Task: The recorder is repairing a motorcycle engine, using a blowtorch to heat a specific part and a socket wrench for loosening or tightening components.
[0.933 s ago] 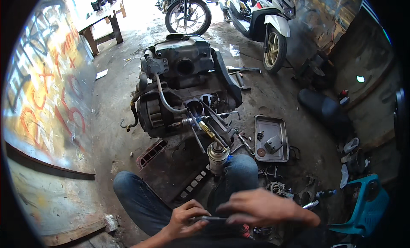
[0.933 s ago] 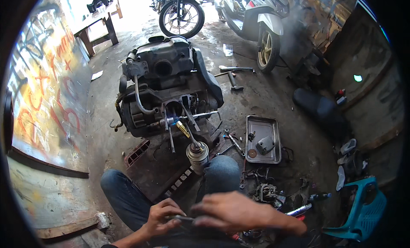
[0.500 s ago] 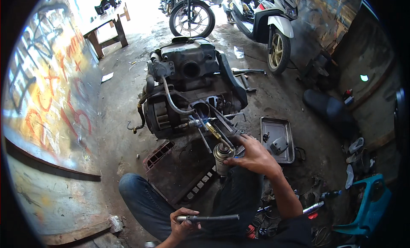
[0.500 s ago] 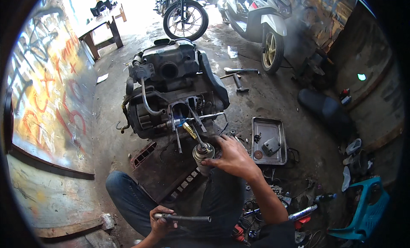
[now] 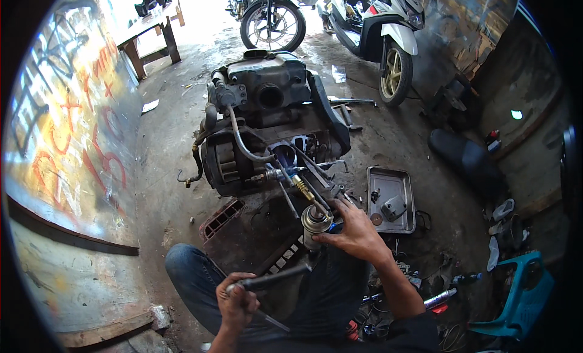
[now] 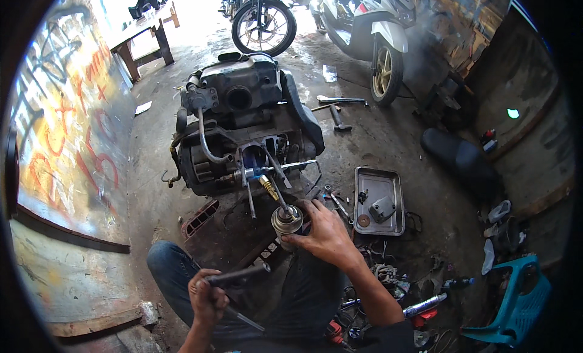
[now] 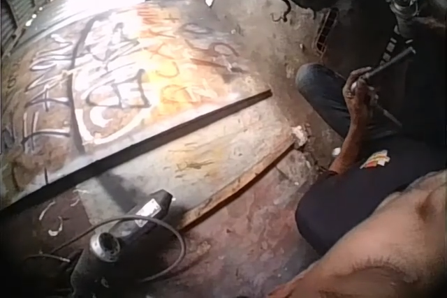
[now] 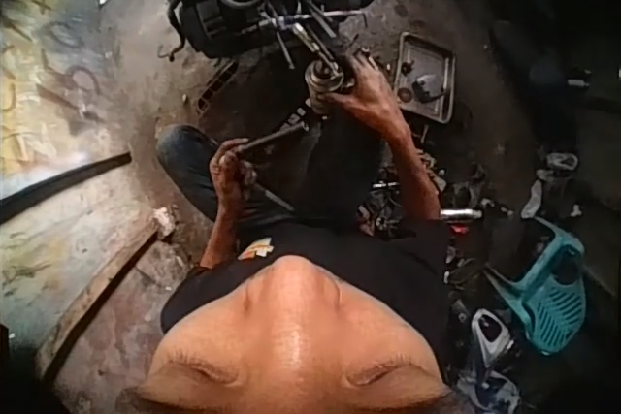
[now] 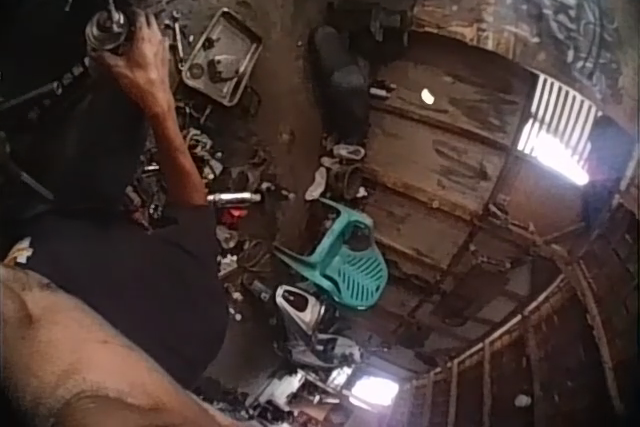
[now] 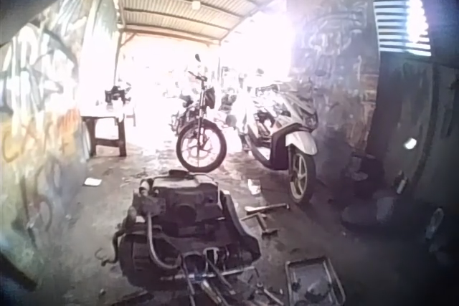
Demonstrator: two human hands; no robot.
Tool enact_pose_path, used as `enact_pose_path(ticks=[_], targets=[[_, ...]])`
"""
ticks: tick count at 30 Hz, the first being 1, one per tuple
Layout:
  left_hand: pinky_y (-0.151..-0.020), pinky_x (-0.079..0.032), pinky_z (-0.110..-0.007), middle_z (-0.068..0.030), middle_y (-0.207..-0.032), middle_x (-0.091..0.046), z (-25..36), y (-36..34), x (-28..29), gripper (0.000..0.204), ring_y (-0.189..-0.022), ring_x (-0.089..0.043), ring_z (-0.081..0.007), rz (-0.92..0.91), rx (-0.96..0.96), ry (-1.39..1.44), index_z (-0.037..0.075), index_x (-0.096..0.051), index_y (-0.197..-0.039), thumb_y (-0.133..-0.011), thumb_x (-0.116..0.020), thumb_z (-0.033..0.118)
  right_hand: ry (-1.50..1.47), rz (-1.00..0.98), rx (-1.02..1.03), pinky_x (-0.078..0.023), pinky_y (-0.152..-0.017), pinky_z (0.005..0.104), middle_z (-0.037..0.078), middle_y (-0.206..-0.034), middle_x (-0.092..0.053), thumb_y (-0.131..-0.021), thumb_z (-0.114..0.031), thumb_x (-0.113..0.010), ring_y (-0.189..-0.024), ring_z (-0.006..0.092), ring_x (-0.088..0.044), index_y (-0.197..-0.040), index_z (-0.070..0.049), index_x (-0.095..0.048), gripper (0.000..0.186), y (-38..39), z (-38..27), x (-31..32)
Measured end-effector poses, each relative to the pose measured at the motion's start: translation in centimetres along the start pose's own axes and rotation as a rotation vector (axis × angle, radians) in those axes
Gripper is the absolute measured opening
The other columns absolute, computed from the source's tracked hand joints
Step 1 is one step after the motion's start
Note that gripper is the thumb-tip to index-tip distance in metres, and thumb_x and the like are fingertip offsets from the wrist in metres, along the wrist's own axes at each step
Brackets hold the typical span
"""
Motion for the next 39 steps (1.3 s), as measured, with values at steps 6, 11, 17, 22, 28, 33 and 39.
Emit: enact_pose_path(ticks=[6, 11, 17, 22, 28, 33, 39], targets=[[-0.029, -0.021, -0.022, 0.0064, -0.052, -0.023, 3.8, -1.7, 2.3, 0.056, -0.034, -0.025, -0.0024, 0.178, -0.099, 0.06, -0.004, -0.05, -0.113, -0.094, -0.059, 0.048, 0.021, 0.004, 0.017, -0.044, -0.097, 0.0427, 0.016, -0.115, -0.058, -0.071, -0.04, -0.081, -0.11, 0.0335, -0.056, -0.127, 0.0, -0.052, 0.075, 0.3, 0.3, 0.0], [-0.029, -0.017, -0.018, 0.0071, -0.055, -0.023, 5.3, -2.6, 3.8, 0.051, -0.035, -0.022, -0.0001, 0.253, -0.253, 0.1, -0.003, -0.05, -0.118, -0.098, -0.053, 0.044, 0.086, 0.026, 0.017, -0.042, -0.096, 0.0428, 0.016, -0.115, -0.057, -0.071, -0.044, -0.079, -0.11, 0.0329, -0.056, -0.128, -0.001, -0.051, 0.077, 0.8, -0.1, 0.1], [-0.029, -0.017, -0.018, 0.0083, -0.055, -0.024, 5.3, -3.1, 4.0, 0.049, -0.036, -0.021, 0.0009, 0.319, -0.28, 0.068, -0.002, -0.053, -0.119, -0.099, -0.053, 0.043, 0.171, 0.021, 0.063, -0.041, -0.092, 0.0413, 0.015, -0.117, -0.057, -0.072, -0.046, -0.078, -0.11, 0.0329, -0.055, -0.13, -0.002, -0.049, 0.078, 1.1, -0.4, 0.0], [-0.03, -0.018, -0.018, 0.0095, -0.055, -0.027, 4.6, -3.7, 4.2, 0.046, -0.037, -0.022, 0.0011, 0.375, -0.236, 0.054, 0.001, -0.056, -0.118, -0.098, -0.055, 0.042, 0.126, 0.004, 0.026, -0.041, -0.095, 0.0427, 0.015, -0.119, -0.055, -0.073, -0.046, -0.078, -0.112, 0.0337, -0.055, -0.131, -0.004, -0.048, 0.078, 0.9, -0.9, 0.0], [-0.032, -0.015, -0.018, 0.0087, -0.06, -0.031, 4.6, -3.7, 4.0, 0.036, -0.04, -0.022, 0.0002, 0.341, -0.187, 0.028, 0.01, -0.059, -0.115, -0.099, -0.053, 0.042, 0.077, -0.032, -0.001, -0.042, -0.097, 0.0444, 0.016, -0.12, -0.054, -0.072, -0.046, -0.078, -0.112, 0.0355, -0.055, -0.134, -0.004, -0.047, 0.08, 0.6, -0.7, 0.0], [-0.032, -0.016, -0.017, 0.0087, -0.06, -0.032, 4.1, -3.9, 5.1, 0.028, -0.04, -0.022, 0.0007, 0.417, -0.232, 0.048, 0.013, -0.055, -0.094, -0.098, -0.055, 0.041, 0.044, -0.047, -0.005, -0.043, -0.099, 0.0446, 0.017, -0.123, -0.054, -0.072, -0.044, -0.079, -0.114, 0.0359, -0.055, -0.135, -0.004, -0.046, 0.082, 0.4, -0.6, -0.1], [-0.031, -0.019, -0.019, 0.0077, -0.057, -0.03, 5.4, -5.4, 3.8, 0.033, -0.038, -0.025, -0.0014, 0.414, -0.174, 0.018, 0.015, -0.046, -0.078, -0.097, -0.058, 0.04, -0.047, -0.011, 0.032, -0.043, -0.099, 0.044, 0.017, -0.125, -0.053, -0.071, -0.039, -0.082, -0.116, 0.0355, -0.054, -0.136, -0.004, -0.046, 0.082, 0.5, -0.6, 0.3]])
Point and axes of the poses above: each hand's wrist, its own y-axis away from the middle knuckle, its own x-axis out of the back of the hand, z = x × y, the point moved 5 cm from there along -y, towards the middle knuckle
